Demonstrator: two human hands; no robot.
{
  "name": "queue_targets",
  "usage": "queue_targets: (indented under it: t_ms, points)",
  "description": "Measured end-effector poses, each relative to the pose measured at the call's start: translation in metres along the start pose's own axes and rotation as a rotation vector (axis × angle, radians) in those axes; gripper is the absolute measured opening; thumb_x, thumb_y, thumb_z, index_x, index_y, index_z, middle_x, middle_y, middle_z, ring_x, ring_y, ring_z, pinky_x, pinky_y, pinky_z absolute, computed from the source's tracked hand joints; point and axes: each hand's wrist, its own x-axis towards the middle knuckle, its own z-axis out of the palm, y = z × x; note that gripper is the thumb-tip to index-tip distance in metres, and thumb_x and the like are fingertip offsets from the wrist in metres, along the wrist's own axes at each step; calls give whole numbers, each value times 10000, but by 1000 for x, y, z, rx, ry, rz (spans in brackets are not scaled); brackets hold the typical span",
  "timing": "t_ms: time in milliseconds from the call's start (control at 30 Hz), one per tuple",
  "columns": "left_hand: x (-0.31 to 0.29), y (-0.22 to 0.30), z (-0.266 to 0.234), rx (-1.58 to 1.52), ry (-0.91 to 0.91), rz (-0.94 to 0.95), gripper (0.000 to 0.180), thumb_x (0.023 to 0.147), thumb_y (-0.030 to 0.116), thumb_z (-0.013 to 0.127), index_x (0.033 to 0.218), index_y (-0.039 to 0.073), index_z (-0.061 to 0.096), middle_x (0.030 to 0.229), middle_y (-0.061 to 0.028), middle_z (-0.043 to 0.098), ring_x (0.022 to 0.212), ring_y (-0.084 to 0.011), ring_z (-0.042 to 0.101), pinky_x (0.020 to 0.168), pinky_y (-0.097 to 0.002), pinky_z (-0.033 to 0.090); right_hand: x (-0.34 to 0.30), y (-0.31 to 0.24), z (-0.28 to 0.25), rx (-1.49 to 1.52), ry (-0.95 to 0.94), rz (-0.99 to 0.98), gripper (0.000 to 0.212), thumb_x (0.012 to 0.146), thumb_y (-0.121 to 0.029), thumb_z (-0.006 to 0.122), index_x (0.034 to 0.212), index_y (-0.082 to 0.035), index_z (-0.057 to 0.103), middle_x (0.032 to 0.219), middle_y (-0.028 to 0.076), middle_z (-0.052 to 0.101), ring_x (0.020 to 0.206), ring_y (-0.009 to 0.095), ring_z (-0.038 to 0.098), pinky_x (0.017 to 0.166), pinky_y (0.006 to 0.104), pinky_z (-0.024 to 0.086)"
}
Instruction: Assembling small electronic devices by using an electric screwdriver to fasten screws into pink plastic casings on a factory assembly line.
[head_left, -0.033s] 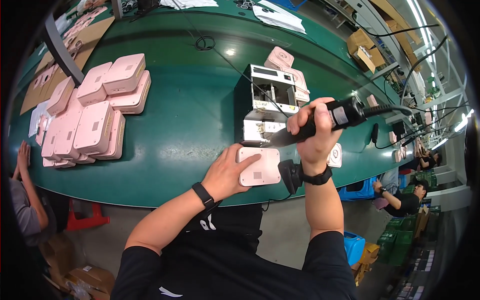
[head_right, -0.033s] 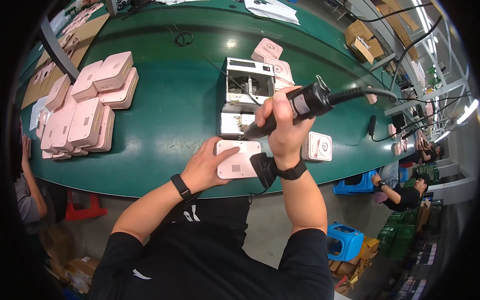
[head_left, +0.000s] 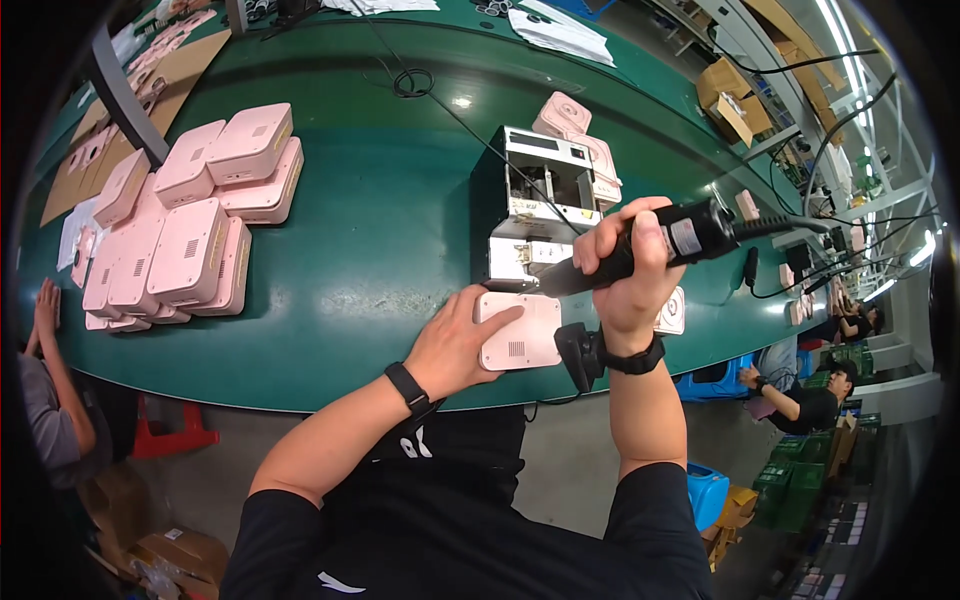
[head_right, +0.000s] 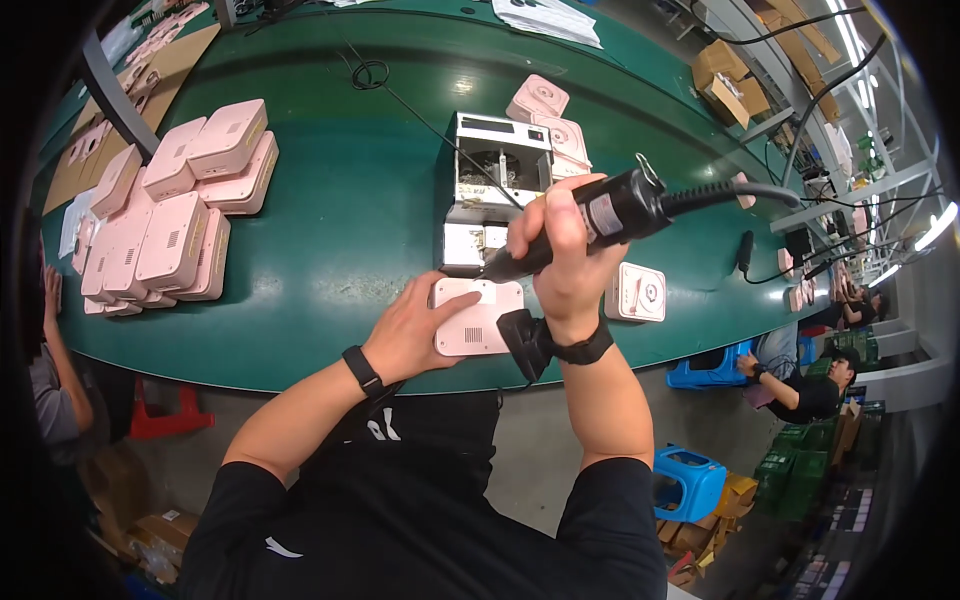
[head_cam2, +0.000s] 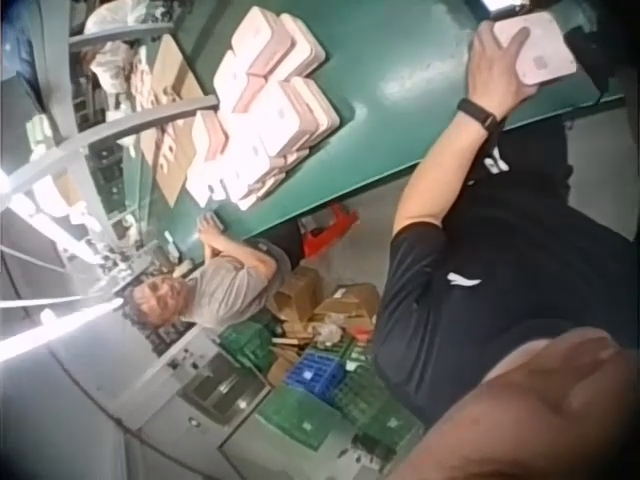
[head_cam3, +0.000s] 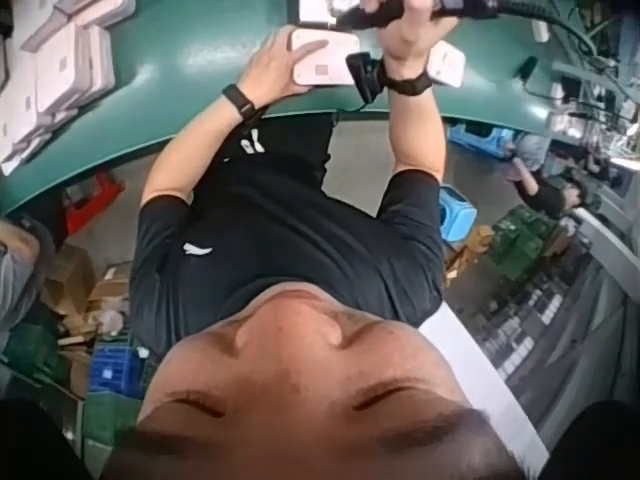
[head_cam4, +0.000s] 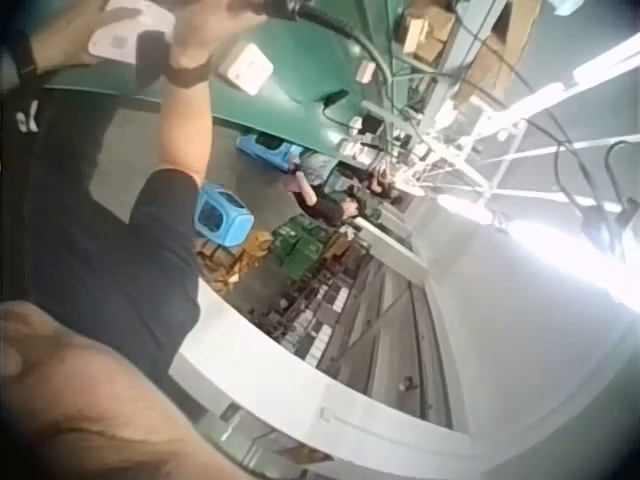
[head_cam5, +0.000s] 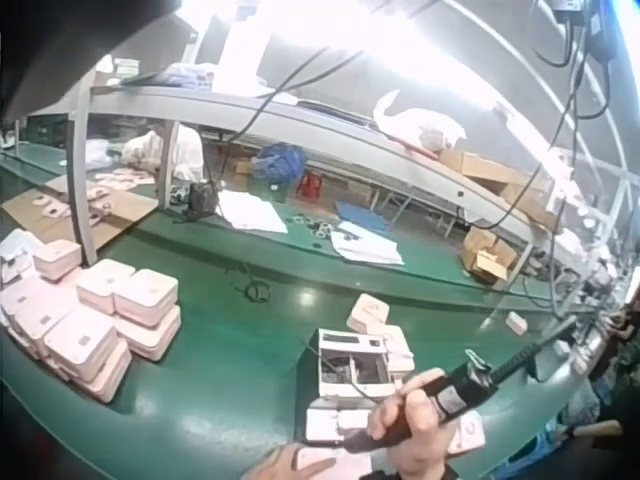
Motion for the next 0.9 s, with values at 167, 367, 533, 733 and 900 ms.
queue_targets:
  t_ms: [167,367,533,733,900]
  points:
    - [1,-2,0,-41,3,-1,751,621,221,845,1319,223,569,1280,-161,443,1153,-358,499,963,-434,481,-17,-4,21,132,-94,21,225,941,-245,532,1030,-53,454,666,93,506,521,185,491,520,356,454]
    - [0,-3,0,-46,8,4,737,619,227,848,1306,217,581,1304,-147,440,1174,-348,485,984,-429,462,-25,14,30,132,-107,74,227,931,-236,540,1025,-54,442,675,97,510,526,182,484,529,354,460]
    - [0,-4,0,-57,14,20,723,624,236,850,1298,209,589,1313,-143,441,1177,-345,482,999,-428,450,-30,22,34,104,-137,52,227,917,-217,564,1006,-49,439,682,99,515,529,181,483,534,354,466]
    - [1,-4,1,-62,1,42,751,617,277,867,1308,220,579,1314,-169,444,1221,-371,467,996,-448,451,-33,22,34,82,-105,60,221,910,-212,579,987,-47,454,677,97,517,533,189,502,531,349,469]
    - [-10,-6,-9,-12,15,26,738,612,236,857,1300,214,591,1286,-161,450,1160,-359,499,976,-429,469,-26,14,30,56,-42,103,214,915,-214,571,993,-45,467,668,92,513,526,194,509,529,349,470]
